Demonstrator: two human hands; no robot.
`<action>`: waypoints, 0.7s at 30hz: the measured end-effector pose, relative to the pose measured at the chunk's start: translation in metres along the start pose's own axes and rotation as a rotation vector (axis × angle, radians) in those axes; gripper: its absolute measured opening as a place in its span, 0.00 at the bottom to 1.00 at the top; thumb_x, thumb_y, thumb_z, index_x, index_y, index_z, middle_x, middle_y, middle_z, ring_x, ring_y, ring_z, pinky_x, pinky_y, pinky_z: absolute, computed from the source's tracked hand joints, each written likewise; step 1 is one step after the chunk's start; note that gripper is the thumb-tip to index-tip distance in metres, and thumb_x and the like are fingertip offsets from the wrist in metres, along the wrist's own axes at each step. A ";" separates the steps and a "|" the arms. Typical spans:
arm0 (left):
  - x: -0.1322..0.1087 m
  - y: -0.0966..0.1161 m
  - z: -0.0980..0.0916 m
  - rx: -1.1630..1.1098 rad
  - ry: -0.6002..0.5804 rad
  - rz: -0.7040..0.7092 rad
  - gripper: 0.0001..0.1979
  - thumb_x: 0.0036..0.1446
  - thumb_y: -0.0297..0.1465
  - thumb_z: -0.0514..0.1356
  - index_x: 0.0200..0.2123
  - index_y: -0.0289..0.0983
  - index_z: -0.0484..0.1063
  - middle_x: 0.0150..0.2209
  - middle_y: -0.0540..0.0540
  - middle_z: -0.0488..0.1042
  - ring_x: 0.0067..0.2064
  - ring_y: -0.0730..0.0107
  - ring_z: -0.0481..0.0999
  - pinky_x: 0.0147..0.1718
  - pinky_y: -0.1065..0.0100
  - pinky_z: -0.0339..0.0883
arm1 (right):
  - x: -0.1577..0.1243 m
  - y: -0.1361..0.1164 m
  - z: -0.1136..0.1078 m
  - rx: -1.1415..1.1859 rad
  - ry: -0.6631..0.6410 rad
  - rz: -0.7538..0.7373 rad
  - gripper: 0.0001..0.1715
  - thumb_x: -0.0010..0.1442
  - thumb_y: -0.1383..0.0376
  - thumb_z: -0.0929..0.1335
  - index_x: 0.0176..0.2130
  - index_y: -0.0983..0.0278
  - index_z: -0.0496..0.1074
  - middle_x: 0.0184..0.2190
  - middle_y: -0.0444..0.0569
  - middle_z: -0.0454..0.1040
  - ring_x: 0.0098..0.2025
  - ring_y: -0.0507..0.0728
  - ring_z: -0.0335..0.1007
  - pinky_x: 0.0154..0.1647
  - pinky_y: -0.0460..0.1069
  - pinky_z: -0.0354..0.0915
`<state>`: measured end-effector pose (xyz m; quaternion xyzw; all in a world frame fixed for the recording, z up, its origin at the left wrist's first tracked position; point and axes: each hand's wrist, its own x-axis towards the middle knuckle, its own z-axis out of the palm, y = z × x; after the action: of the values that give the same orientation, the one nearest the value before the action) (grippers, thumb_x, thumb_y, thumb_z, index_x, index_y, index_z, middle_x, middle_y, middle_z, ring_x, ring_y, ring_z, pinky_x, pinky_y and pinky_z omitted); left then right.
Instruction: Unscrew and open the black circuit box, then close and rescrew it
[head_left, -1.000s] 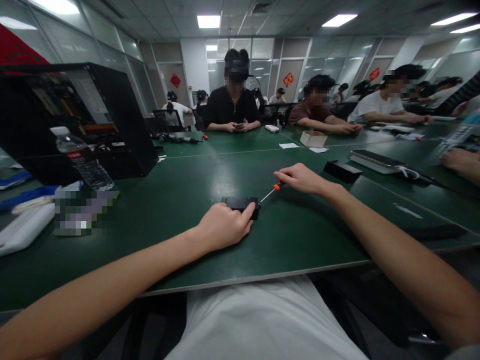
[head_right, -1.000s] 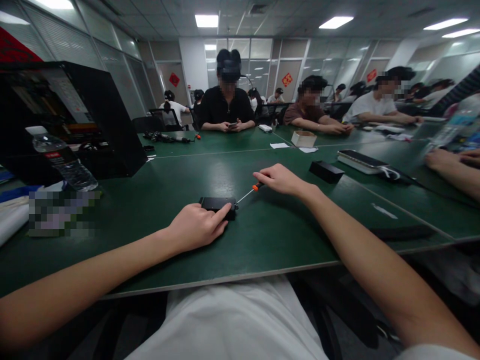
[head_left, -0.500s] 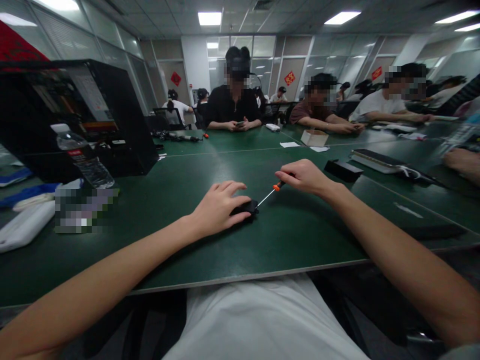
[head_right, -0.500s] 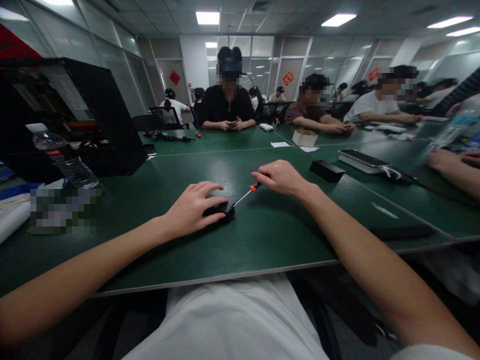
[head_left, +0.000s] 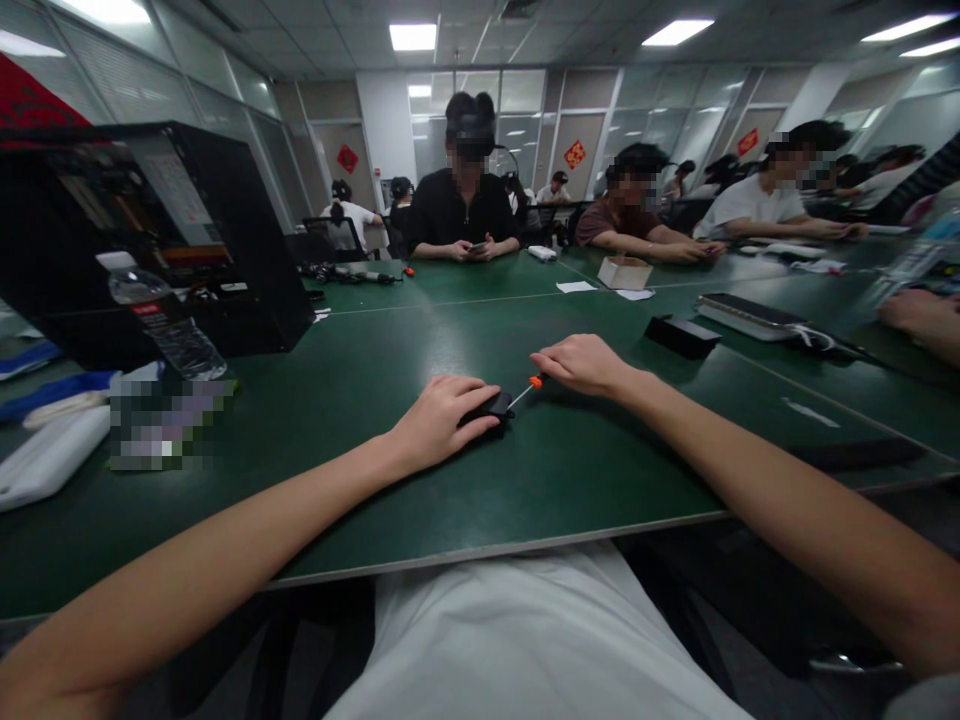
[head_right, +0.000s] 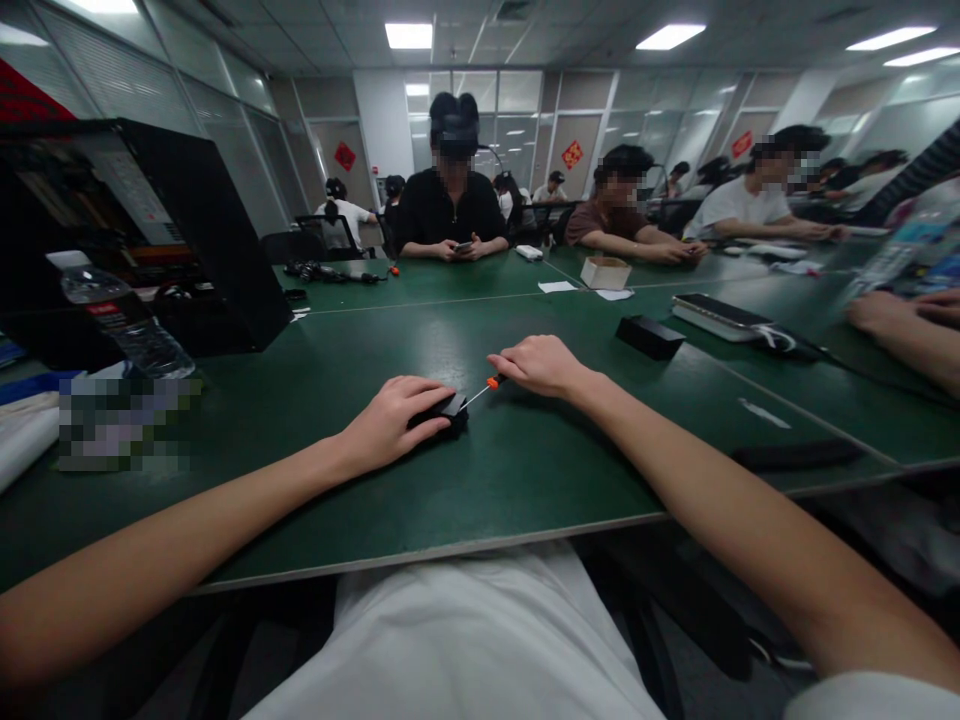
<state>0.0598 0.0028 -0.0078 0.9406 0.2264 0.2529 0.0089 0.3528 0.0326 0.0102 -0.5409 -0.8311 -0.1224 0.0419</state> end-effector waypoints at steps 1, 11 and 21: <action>0.000 0.000 0.000 0.006 -0.002 -0.002 0.21 0.69 0.39 0.58 0.60 0.36 0.71 0.56 0.36 0.75 0.56 0.55 0.74 0.57 0.52 0.66 | 0.000 -0.001 0.001 0.003 -0.002 0.005 0.38 0.73 0.48 0.50 0.37 0.63 0.79 0.35 0.55 0.79 0.35 0.58 0.71 0.32 0.50 0.47; 0.002 0.006 0.003 -0.021 0.022 -0.093 0.24 0.67 0.41 0.59 0.61 0.35 0.70 0.56 0.37 0.76 0.57 0.55 0.73 0.58 0.51 0.64 | 0.004 -0.009 0.010 0.071 -0.021 0.085 0.40 0.73 0.46 0.49 0.38 0.62 0.79 0.37 0.55 0.80 0.37 0.59 0.72 0.31 0.50 0.47; 0.004 0.005 0.008 -0.006 0.069 -0.173 0.20 0.68 0.37 0.57 0.58 0.35 0.72 0.55 0.39 0.76 0.55 0.56 0.74 0.57 0.51 0.64 | 0.005 -0.009 0.012 0.194 -0.081 0.009 0.43 0.72 0.45 0.48 0.31 0.64 0.78 0.28 0.56 0.76 0.30 0.57 0.68 0.32 0.50 0.49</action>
<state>0.0691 0.0014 -0.0124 0.9082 0.3064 0.2841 0.0259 0.3431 0.0365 -0.0015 -0.5425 -0.8376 -0.0191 0.0608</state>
